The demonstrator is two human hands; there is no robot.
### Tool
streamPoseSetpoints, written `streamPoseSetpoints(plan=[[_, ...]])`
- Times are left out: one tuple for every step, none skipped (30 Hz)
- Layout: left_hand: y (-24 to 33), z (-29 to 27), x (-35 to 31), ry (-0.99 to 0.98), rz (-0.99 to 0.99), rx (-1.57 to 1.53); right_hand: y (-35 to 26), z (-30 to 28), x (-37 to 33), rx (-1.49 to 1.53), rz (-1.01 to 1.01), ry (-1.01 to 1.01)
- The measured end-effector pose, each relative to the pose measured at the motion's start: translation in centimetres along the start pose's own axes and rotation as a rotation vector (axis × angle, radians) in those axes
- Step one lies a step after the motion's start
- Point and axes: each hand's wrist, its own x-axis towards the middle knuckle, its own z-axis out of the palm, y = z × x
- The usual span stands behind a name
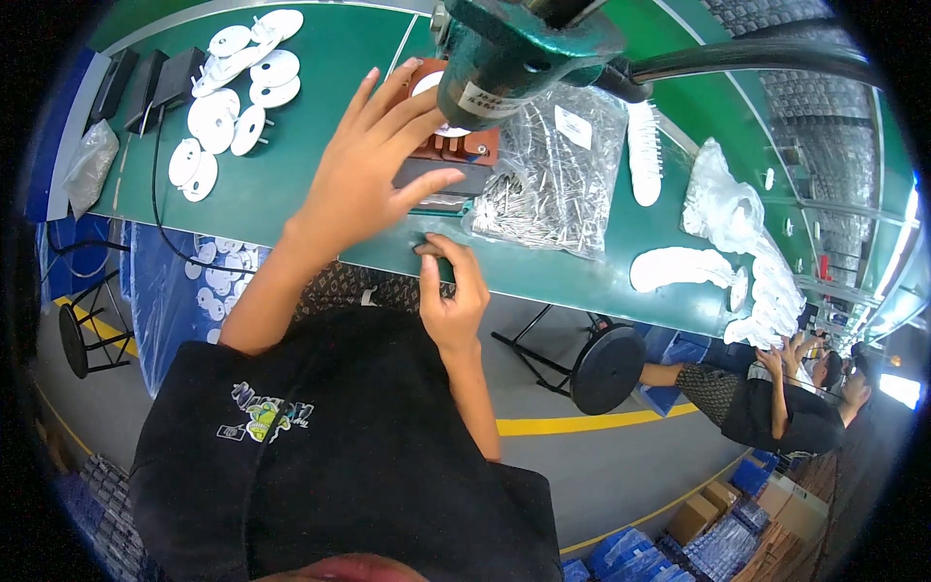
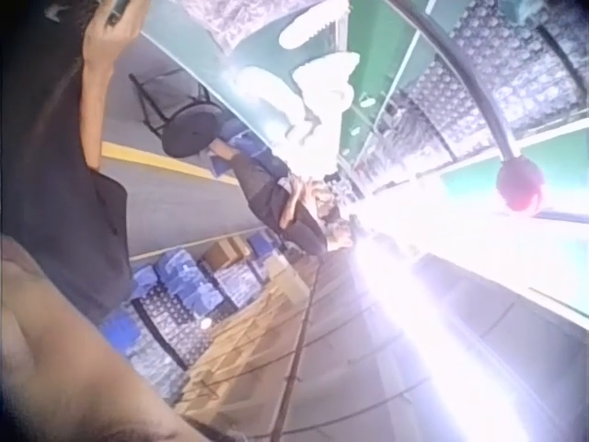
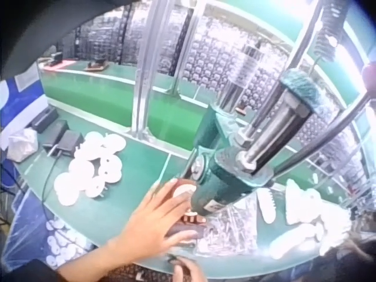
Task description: The person assembles small circular white components by operating a manual lever press.
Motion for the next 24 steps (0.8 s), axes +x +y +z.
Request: streamPoseSetpoints(plan=[[0.0, -0.2, 0.1, -0.025, 0.003, -0.004, 0.0, -0.4, 0.4, 0.038, -0.002, 0.022], [0.0, -0.5, 0.2, -0.047, 0.007, -0.005, -0.1, -0.8, 0.9, 0.078, -0.007, 0.042], [0.0, -0.7, 0.4, -0.067, 0.013, -0.006, -0.6, -2.0, 2.4, 0.008, -0.133, 0.078], [0.0, -0.9, 0.8, -0.05, 0.029, -0.007, -1.3, -3.5, 4.2, -0.063, -0.262, 0.179], [0.1, -0.9, 1.3, -0.057, 0.024, -0.053, -3.4, -5.3, 6.7, -0.125, -0.381, 0.342], [0.2, -1.0, 1.9, -0.058, 0.019, -0.091, -5.4, -7.2, 9.7, -0.198, -0.522, 0.514], [-0.1, -0.5, 2.3, -0.025, 0.05, -0.089, -7.2, -9.1, 13.1, -0.085, -0.699, 0.602], [-0.4, -0.3, 2.2, -0.022, 0.009, -0.17, -11.0, -10.9, 16.1, -0.106, -0.743, 0.7], [-0.7, 0.2, 2.2, -0.04, -0.043, -0.244, -14.0, -11.3, 18.9, -0.061, -0.782, 0.824], [-1.2, 0.3, 1.8, -0.01, -0.018, -0.232, -16.1, -12.1, 21.7, 0.04, -0.84, 0.748], [-1.6, 0.3, 1.5, -0.032, -0.018, -0.271, -16.5, -13.5, 24.4, 0.05, -0.88, 0.704], [-1.7, 0.2, 1.1, -0.061, -0.026, -0.309, -19.0, -14.0, 24.9, -0.283, -0.717, 0.608], [-1.7, 0.2, 1.2, -0.048, -0.005, -0.303, -19.7, -14.2, 25.3, -0.28, -0.737, 0.623], [-1.6, 0.2, 1.3, -0.067, 0.013, -0.308, -20.1, -14.2, 25.9, -0.031, -0.645, 0.437], [-1.8, 0.1, 0.8, -0.087, 0.006, -0.307, -20.2, -13.6, 26.2, 0.218, -0.536, 0.223], [-2.0, 0.4, 0.4, -0.069, -0.013, -0.296, -19.0, -14.2, 25.8, 0.237, -0.668, 0.161], [-2.1, 0.2, 0.4, -0.05, -0.051, -0.28, -17.6, -14.3, 24.6, 0.351, -0.767, 0.222], [-2.0, 0.2, 0.3, -0.035, -0.013, -0.306, -16.8, -15.3, 22.2, 0.548, -0.833, 0.08], [-2.1, 0.2, 0.3, -0.012, 0.014, -0.322, -16.3, -16.1, 19.2, 0.537, -0.868, 0.012], [-2.3, 0.7, 0.5, -0.007, 0.035, -0.361, -15.5, -14.9, 15.5, 0.925, -0.827, 0.151], [-2.3, 1.3, 0.7, 0.019, 0.062, -0.39, -13.3, -14.4, 13.3, 0.759, -0.97, 0.539], [-2.4, 1.4, 0.9, 0.068, 0.097, -0.418, -11.5, -15.3, 10.2, 0.547, -0.951, 0.353], [-2.1, 1.8, 1.3, 0.028, 0.084, -0.381, -10.7, -14.0, 8.3, 0.584, -1.013, 0.263], [-1.8, 1.9, 1.3, 0.026, 0.034, -0.427, -8.2, -12.2, 5.7, 0.617, -0.947, 0.304]])
